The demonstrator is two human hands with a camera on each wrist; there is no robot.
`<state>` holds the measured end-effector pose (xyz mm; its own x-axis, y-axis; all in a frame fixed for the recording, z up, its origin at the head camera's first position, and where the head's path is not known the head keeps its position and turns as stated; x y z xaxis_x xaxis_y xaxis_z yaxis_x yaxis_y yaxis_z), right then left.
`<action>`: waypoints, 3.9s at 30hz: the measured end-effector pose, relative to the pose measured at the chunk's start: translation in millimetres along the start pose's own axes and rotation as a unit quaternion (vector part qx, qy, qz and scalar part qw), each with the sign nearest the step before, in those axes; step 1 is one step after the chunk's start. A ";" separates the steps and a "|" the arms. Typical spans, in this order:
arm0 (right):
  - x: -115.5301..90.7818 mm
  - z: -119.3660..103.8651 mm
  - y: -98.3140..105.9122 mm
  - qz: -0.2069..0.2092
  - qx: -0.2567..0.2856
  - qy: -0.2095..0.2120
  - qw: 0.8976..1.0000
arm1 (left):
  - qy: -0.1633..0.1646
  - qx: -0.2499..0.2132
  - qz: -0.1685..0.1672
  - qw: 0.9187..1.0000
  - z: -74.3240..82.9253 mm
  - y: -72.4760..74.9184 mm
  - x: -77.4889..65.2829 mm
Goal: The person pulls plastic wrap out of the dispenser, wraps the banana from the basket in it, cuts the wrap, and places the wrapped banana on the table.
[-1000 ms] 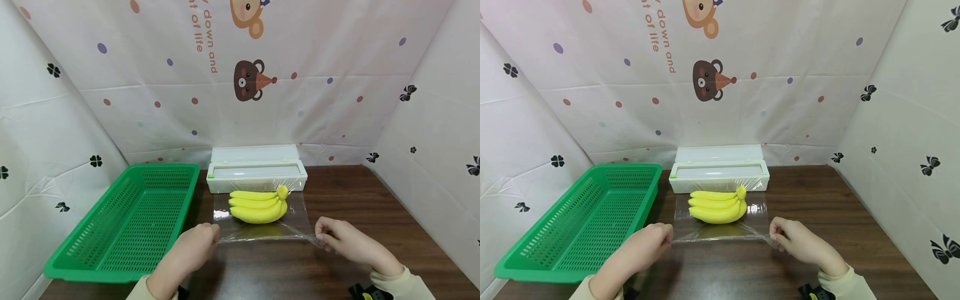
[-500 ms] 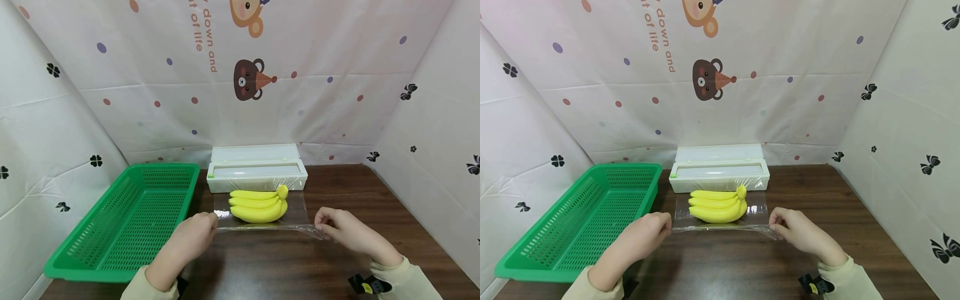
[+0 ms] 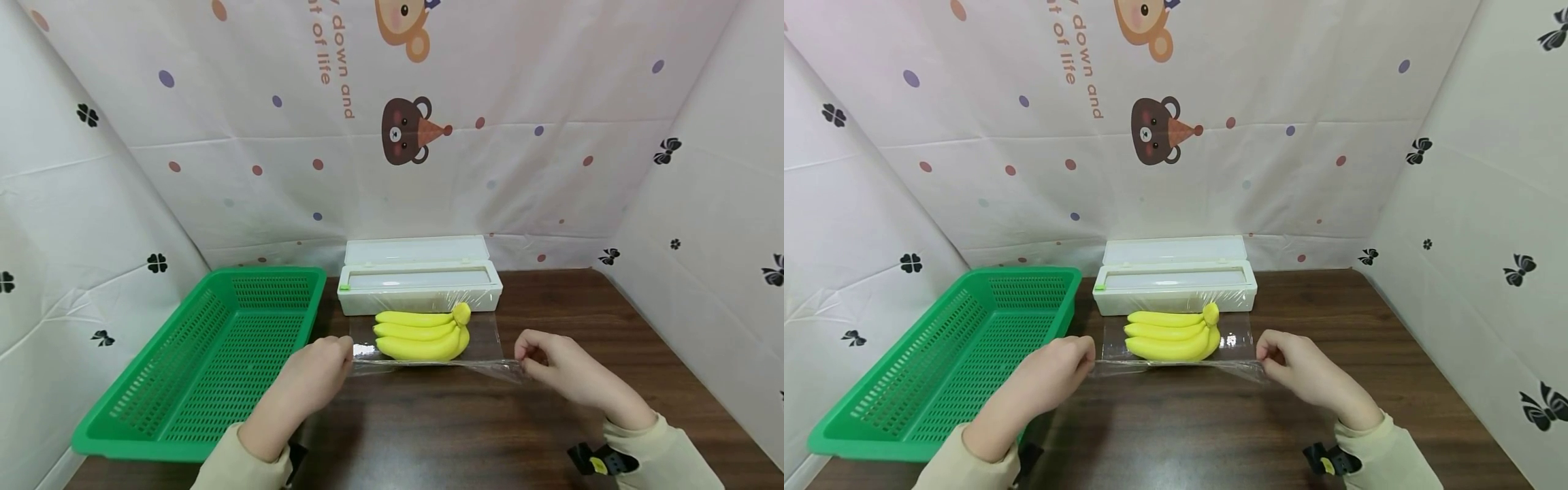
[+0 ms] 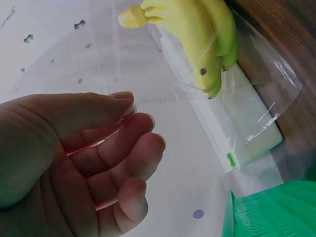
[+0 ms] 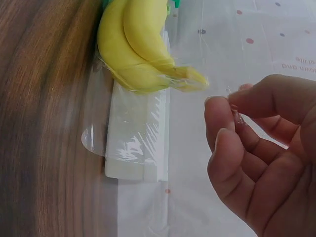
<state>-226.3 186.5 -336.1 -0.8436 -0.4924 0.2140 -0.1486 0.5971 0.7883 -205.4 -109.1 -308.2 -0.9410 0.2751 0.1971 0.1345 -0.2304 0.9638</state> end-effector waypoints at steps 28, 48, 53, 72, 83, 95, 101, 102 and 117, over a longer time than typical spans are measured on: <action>15.6 4.3 17.0 0.077 -0.041 -0.002 0.996 | 0.003 0.045 0.007 0.999 -6.6 7.1 27.8; 23.9 4.6 9.1 0.079 -0.034 0.018 0.996 | 0.008 0.057 -0.017 0.998 -16.1 3.6 43.3; 26.3 4.2 8.5 0.080 -0.030 0.019 0.996 | 0.019 0.068 -0.033 0.997 -19.6 0.8 47.8; 37.3 6.8 2.7 0.059 -0.010 0.010 0.998 | 0.063 0.099 -0.103 0.988 -37.4 -16.0 70.5; 44.1 12.0 -3.9 0.043 -0.010 0.007 0.999 | 0.080 0.104 -0.114 0.985 -44.3 -24.8 79.2; 49.8 22.5 -9.2 0.014 -0.006 -0.021 1.000 | 0.085 0.105 -0.116 0.984 -48.7 -41.3 93.3; 50.3 24.0 -11.4 0.018 -0.001 -0.012 1.000 | 0.104 0.099 -0.156 0.977 -50.8 -55.8 99.4; 50.6 24.3 -12.2 0.017 0.000 -0.012 1.000 | 0.109 0.099 -0.165 0.975 -51.3 -57.7 99.8; 58.0 30.6 -27.7 0.013 -0.001 -0.008 1.000 | 0.134 0.082 -0.184 0.970 -49.0 -76.4 105.3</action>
<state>-286.9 160.7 -363.2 -0.8550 -0.4669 0.2258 -0.1253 0.6085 0.7836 -330.0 -108.3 -369.8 -0.9786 0.0534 -0.1987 -0.1992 -0.0043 0.9799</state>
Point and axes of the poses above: each hand's wrist, its own x-axis towards the middle knuckle, its own y-axis out of the back of the hand, z = x × y, the point moved 9 cm from there along x, towards the middle knuckle, and after that the axes turned 3 degrees about y, right-handed, at the moved point
